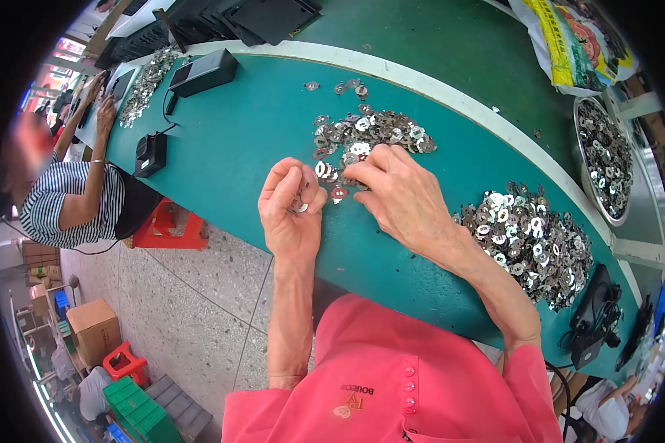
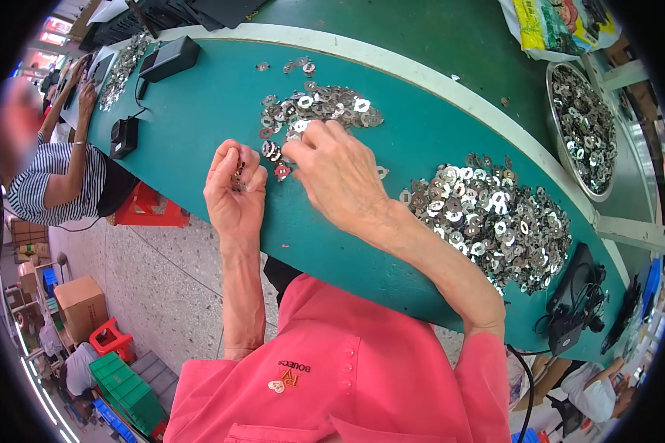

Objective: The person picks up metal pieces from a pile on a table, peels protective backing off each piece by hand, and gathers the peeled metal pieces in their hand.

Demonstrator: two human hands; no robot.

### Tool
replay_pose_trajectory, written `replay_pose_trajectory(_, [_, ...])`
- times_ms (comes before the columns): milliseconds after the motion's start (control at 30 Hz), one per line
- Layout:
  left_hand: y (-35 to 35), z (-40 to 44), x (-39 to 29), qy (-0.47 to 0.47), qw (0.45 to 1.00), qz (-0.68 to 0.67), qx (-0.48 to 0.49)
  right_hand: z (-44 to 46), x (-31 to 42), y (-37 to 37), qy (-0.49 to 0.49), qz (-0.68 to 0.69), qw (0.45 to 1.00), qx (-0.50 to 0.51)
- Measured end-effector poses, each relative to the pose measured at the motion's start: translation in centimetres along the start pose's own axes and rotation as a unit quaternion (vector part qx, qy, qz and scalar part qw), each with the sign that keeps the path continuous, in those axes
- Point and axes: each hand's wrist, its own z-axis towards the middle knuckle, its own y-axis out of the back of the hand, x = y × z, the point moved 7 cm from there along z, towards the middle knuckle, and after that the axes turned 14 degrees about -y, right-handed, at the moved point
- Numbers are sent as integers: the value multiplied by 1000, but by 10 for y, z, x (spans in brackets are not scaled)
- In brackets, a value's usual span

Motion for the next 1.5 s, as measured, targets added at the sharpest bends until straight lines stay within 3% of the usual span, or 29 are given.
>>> replay_pose_trajectory(267, [3, -2, -5, -21, 1000, -12, -8, 1, 7, -20, 31, -13, 999, 25])
replay_pose_trajectory(367, [1, -2, -5, -19, 1000, 17, -16, 0, -4, -11, -2, 12, 1000, 10])
replay_pose_trajectory(467, [-2, -4, -4, -18, 998, 51, 11, 4, -11, -3, -75, 74, 991, 78])
replay_pose_trajectory(567, [-10, -7, -3, -17, 993, 103, 48, 5, -25, -7, -211, 318, 911, 160])
replay_pose_trajectory(667, [-20, -12, 5, 1, 981, 168, 96, 5, -27, -6, -217, 470, 836, 184])
replay_pose_trajectory(933, [-23, -16, 14, 36, 966, 232, 106, 3, -29, -2, -226, 467, 842, 146])
replay_pose_trajectory(967, [-22, -16, 14, 43, 975, 191, 101, 2, -29, -3, -229, 470, 840, 145])
replay_pose_trajectory(1067, [-18, -11, 13, 76, 991, 54, 92, 5, -23, 2, -154, 308, 934, 91])
replay_pose_trajectory(1167, [-14, -10, 14, 136, 984, -78, 85, -5, 1, -4, -5, 98, 995, -7])
replay_pose_trajectory(1267, [-11, -10, 15, 157, 974, -145, 77, -8, 7, -15, 1, 18, 1000, 11])
replay_pose_trajectory(1500, [-11, -6, 12, 125, 981, -138, 63, -8, 2, -17, 17, 14, 999, 46])
